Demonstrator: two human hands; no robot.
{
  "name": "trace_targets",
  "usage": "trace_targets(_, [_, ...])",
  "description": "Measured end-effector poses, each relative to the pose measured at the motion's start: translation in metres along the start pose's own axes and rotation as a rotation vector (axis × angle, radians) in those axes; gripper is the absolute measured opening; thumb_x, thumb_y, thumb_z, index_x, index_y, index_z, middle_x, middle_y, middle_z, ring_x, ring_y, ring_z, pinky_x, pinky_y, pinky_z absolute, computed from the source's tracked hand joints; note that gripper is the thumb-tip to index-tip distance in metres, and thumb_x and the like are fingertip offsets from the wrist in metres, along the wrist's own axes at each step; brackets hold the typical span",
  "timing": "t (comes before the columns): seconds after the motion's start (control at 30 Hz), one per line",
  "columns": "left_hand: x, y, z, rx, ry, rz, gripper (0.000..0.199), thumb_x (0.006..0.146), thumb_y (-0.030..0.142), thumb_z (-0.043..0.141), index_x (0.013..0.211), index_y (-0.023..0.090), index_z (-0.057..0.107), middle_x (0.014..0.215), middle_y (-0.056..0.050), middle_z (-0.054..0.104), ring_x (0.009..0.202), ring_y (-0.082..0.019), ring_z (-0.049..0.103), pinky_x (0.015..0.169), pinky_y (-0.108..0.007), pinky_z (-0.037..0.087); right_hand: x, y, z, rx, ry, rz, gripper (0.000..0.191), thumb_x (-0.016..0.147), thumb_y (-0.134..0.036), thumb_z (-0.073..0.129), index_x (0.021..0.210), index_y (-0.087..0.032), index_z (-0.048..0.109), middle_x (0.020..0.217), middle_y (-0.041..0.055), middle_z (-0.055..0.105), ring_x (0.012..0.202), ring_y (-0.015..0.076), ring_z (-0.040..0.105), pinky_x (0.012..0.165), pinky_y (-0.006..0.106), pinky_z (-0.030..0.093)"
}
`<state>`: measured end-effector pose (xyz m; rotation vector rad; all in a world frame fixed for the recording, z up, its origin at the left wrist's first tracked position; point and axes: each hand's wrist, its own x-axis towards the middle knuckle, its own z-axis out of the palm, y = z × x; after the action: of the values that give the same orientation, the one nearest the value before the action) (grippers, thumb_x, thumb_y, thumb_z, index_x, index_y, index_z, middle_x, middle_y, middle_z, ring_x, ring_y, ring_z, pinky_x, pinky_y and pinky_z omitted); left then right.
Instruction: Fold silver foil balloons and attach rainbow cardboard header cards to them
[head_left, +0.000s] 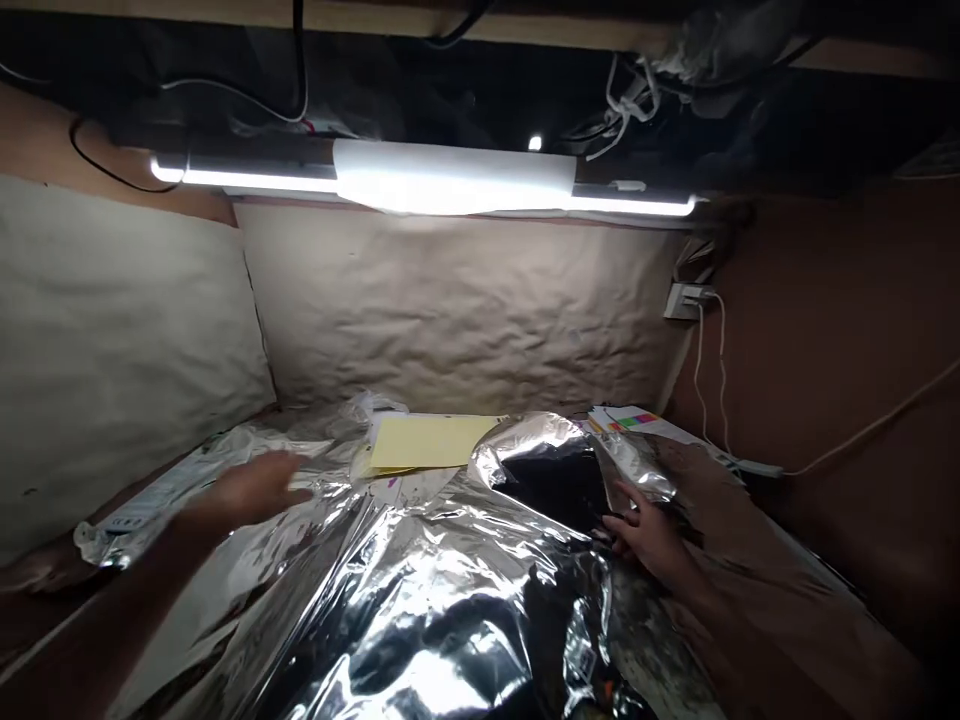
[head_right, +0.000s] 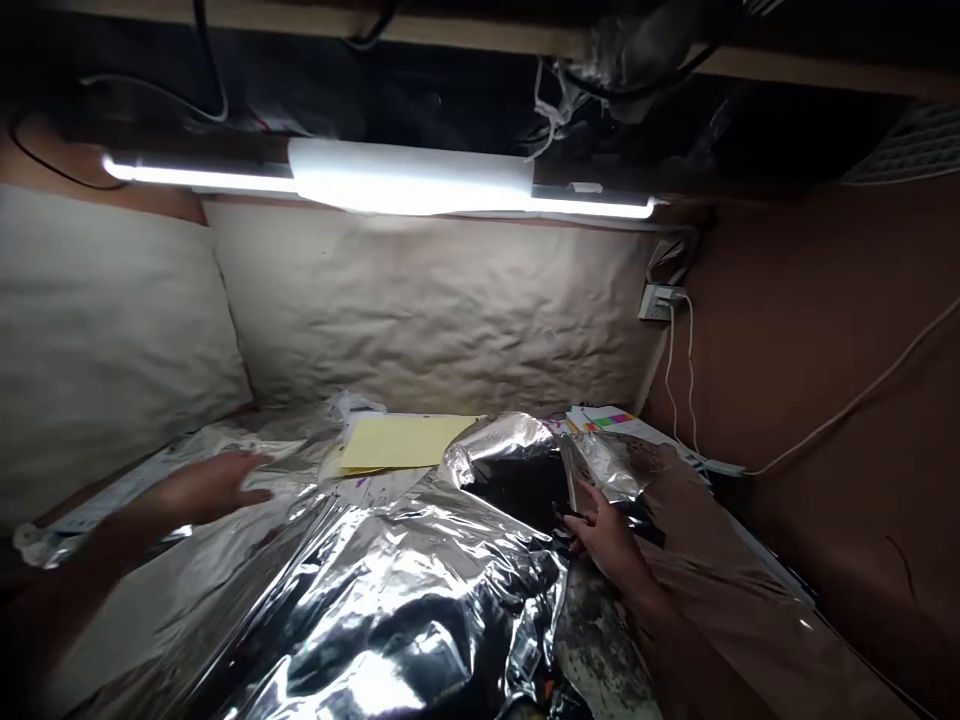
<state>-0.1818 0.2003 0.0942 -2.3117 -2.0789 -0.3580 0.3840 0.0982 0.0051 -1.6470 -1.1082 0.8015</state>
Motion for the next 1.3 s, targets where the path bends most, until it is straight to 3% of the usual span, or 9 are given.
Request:
trace_targets(0.13, [0.053,0.102,0.033,0.035,-0.254,0.471,0.068,0.09,0.056,0.051,0.151,0.028,0.038,0.156,-0.007,0.04,0.141,-0.023,0.041,0.113,-0.035,0.03,0.002,0.004,0.001,-0.071,-0.004,-0.102,0.084,0.073,-0.037,0.061,0.149,-0.014,0.033,0.068,-0.0009,0.066,0.039,0.0136,0.052,0.039,0.025,0.038])
trace_targets(0.27, [0.091,0.16,0.076,0.064,-0.324,0.491,0.068,0.093,0.063,0.041,0.153,0.035,0.03,0.162,-0.006,0.024,0.15,-0.03,0.02,0.117,-0.049,0.021,-0.005,0.001,-0.002,-0.124,-0.015,-0.203,0.076,0.078,-0.043,0.057,0.148,-0.018,0.042,0.075,0.0013,0.071,0.039,0.0144,0.053,0.043,0.028,0.043])
trace_targets(0.43, [0.102,0.147,0.107,0.12,-0.342,0.301,0.073,0.091,0.071,0.031,0.154,0.034,0.03,0.162,-0.011,0.022,0.145,-0.045,0.026,0.106,-0.07,0.026,-0.009,0.001,-0.005,-0.26,-0.009,-0.291,0.045,0.081,-0.045,0.053,0.106,-0.015,0.077,0.1,0.011,0.077,0.075,0.0263,0.071,0.075,0.038,0.055])
trace_targets(0.6, [0.092,0.132,0.109,0.173,-0.245,0.223,0.065,0.096,0.062,0.026,0.154,0.032,0.03,0.161,-0.014,0.027,0.143,-0.044,0.03,0.106,-0.069,0.027,-0.004,-0.011,-0.009,-0.258,0.001,-0.282,0.045,0.082,-0.043,0.053,0.111,-0.016,0.075,0.113,0.0118,0.074,0.099,0.0307,0.07,0.086,0.041,0.054])
trace_targets(0.7, [0.092,0.153,0.105,0.203,-0.157,0.314,0.064,0.097,0.043,0.038,0.156,0.024,0.026,0.161,-0.019,0.025,0.146,-0.041,0.024,0.11,-0.066,0.02,-0.004,-0.025,-0.013,-0.313,0.002,-0.3,0.04,0.08,-0.039,0.055,0.107,-0.019,0.076,0.112,0.0099,0.075,0.108,0.0298,0.068,0.095,0.04,0.05])
trace_targets(0.8, [0.104,0.191,0.1,0.208,-0.144,0.585,0.077,0.085,0.023,0.06,0.153,0.035,0.028,0.162,-0.006,0.026,0.149,-0.029,0.02,0.119,-0.047,0.016,-0.008,-0.031,-0.017,-0.365,-0.005,-0.293,0.036,0.078,-0.037,0.057,0.102,-0.021,0.077,0.109,0.0087,0.076,0.105,0.0301,0.069,0.096,0.041,0.05])
trace_targets(0.97, [0.131,0.241,0.103,0.246,-0.182,0.739,0.081,0.07,0.01,0.075,0.142,0.035,0.046,0.134,-0.009,0.059,0.126,-0.029,0.052,0.103,-0.04,0.039,-0.012,-0.014,-0.018,-0.391,0.015,-0.279,0.04,0.078,-0.04,0.054,0.104,-0.019,0.076,0.11,0.0094,0.075,0.105,0.0305,0.069,0.094,0.041,0.05])
trace_targets(1.13, [0.141,0.245,0.118,0.241,-0.11,0.592,0.058,0.092,0.035,0.06,0.144,0.018,0.04,0.125,-0.015,0.059,0.104,-0.028,0.062,0.087,-0.046,0.05,-0.008,-0.006,-0.017,-0.433,0.016,-0.271,0.037,0.079,-0.04,0.054,0.103,-0.021,0.077,0.11,0.0085,0.075,0.106,0.0297,0.068,0.094,0.04,0.051])
trace_targets(1.3, [0.145,0.239,0.119,0.171,-0.132,0.673,0.065,0.088,0.024,0.062,0.147,0.031,0.038,0.14,-0.013,0.052,0.121,-0.029,0.055,0.092,-0.038,0.048,0.005,-0.02,-0.018,-0.531,0.013,-0.303,0.036,0.082,-0.033,0.053,0.108,-0.021,0.076,0.115,0.0092,0.073,0.11,0.0288,0.066,0.096,0.04,0.049])
